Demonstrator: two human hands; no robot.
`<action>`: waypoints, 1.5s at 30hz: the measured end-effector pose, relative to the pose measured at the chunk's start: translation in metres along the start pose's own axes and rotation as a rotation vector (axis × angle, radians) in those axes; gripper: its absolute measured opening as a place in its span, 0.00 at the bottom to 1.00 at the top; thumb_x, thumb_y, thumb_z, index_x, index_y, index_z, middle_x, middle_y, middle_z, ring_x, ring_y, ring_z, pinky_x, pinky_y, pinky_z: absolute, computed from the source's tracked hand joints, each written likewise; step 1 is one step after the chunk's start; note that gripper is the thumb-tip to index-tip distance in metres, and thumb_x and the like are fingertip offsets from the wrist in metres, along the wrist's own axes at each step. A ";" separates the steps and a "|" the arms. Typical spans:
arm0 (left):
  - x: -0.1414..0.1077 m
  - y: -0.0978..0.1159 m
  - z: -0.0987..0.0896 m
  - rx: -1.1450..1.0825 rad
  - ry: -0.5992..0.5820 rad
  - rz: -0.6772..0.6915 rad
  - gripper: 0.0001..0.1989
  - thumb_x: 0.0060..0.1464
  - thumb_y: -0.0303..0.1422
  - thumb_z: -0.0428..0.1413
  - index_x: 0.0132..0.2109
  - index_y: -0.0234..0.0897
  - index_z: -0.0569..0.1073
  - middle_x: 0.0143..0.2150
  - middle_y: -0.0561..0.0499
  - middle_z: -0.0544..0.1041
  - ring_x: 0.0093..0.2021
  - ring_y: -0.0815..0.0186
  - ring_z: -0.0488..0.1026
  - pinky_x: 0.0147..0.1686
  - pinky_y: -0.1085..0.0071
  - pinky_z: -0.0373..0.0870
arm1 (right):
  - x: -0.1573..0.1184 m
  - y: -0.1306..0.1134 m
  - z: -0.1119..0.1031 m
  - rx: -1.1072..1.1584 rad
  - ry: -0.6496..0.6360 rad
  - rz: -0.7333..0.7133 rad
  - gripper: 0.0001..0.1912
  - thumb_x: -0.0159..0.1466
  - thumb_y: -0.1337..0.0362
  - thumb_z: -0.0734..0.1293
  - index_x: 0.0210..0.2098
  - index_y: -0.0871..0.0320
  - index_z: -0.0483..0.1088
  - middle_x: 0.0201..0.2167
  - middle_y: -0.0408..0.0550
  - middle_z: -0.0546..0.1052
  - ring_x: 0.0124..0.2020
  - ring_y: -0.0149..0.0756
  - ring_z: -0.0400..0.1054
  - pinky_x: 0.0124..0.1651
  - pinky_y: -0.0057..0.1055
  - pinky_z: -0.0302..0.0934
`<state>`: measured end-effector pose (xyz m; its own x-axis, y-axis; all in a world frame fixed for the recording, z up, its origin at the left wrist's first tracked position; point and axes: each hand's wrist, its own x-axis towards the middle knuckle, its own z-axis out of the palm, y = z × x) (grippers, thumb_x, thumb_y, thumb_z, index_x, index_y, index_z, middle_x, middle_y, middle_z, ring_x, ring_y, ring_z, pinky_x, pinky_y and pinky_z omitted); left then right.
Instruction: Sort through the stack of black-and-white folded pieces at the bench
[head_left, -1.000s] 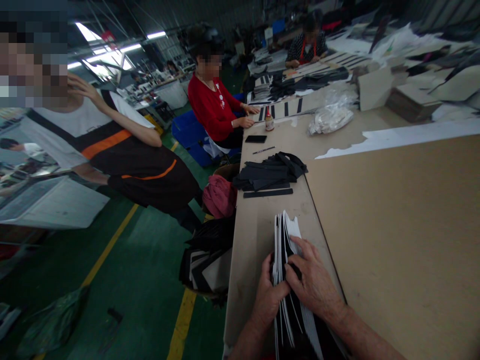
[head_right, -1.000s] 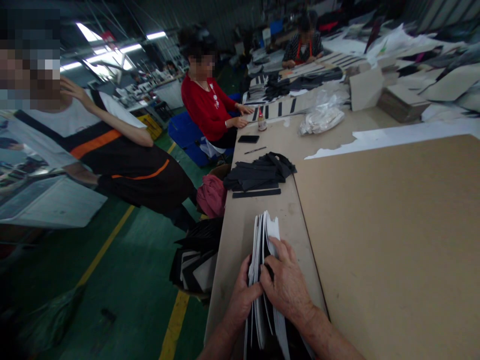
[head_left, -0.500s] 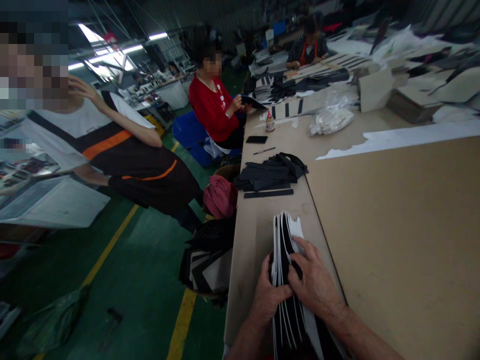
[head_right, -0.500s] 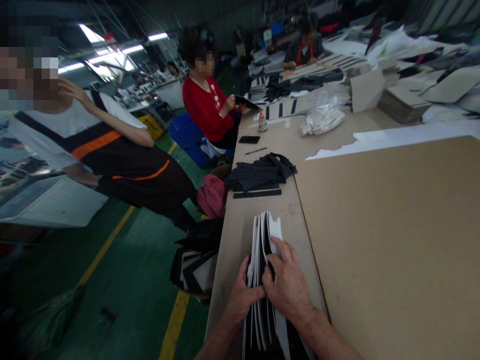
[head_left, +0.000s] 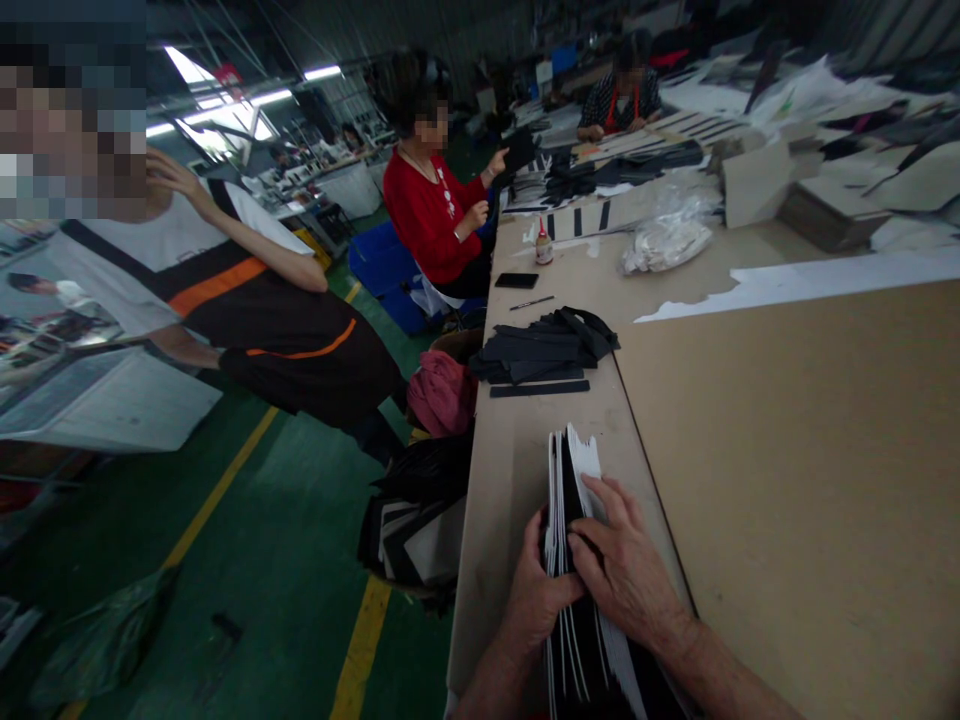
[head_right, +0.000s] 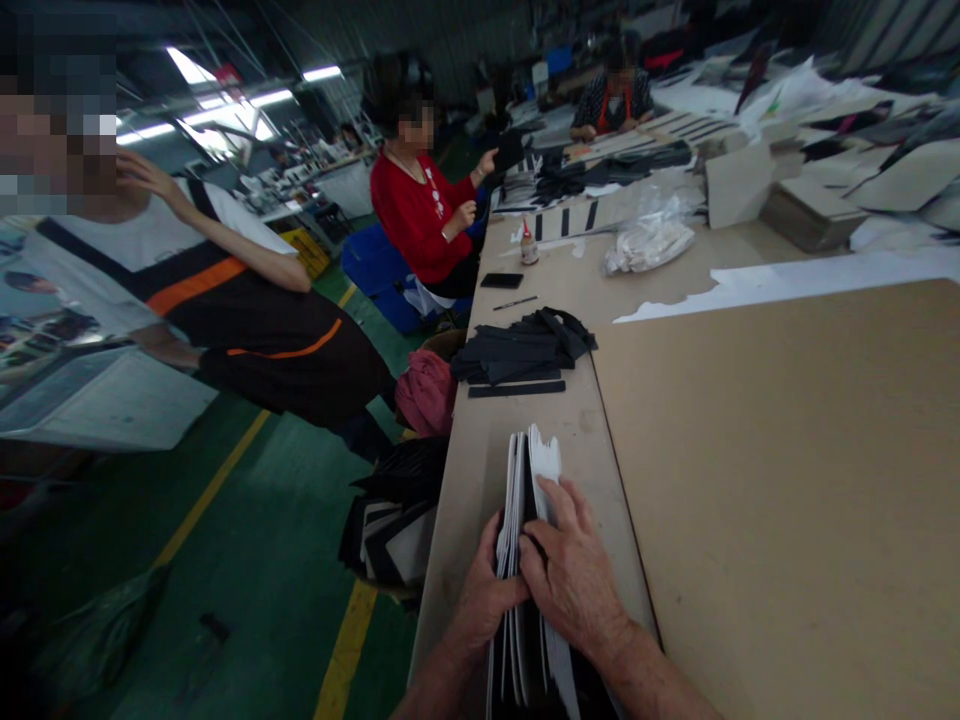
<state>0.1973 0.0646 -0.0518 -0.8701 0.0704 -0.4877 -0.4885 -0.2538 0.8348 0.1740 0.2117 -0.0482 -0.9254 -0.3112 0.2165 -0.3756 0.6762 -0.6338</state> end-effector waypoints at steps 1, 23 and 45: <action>0.001 -0.001 0.000 0.029 0.004 0.008 0.47 0.36 0.26 0.69 0.64 0.39 0.59 0.59 0.44 0.76 0.58 0.52 0.73 0.59 0.60 0.67 | 0.001 -0.001 0.000 -0.006 -0.004 0.015 0.13 0.70 0.63 0.61 0.34 0.58 0.74 0.66 0.54 0.53 0.68 0.58 0.41 0.68 0.63 0.50; 0.000 -0.003 -0.006 -0.045 -0.017 0.000 0.48 0.34 0.25 0.69 0.63 0.40 0.60 0.59 0.44 0.76 0.58 0.50 0.73 0.58 0.59 0.69 | 0.000 0.000 0.004 -0.023 -0.025 0.001 0.14 0.70 0.64 0.59 0.30 0.58 0.72 0.64 0.55 0.56 0.68 0.59 0.41 0.68 0.61 0.49; -0.018 -0.002 -0.005 -0.202 -0.021 -0.094 0.41 0.43 0.25 0.61 0.65 0.42 0.59 0.57 0.46 0.77 0.57 0.50 0.75 0.56 0.58 0.70 | 0.003 -0.008 -0.001 -0.020 -0.058 -0.003 0.13 0.70 0.63 0.60 0.34 0.56 0.75 0.63 0.53 0.57 0.68 0.56 0.44 0.70 0.62 0.46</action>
<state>0.2142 0.0591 -0.0455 -0.8237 0.1223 -0.5537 -0.5463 -0.4330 0.7170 0.1738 0.2058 -0.0416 -0.9201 -0.3507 0.1745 -0.3796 0.6886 -0.6178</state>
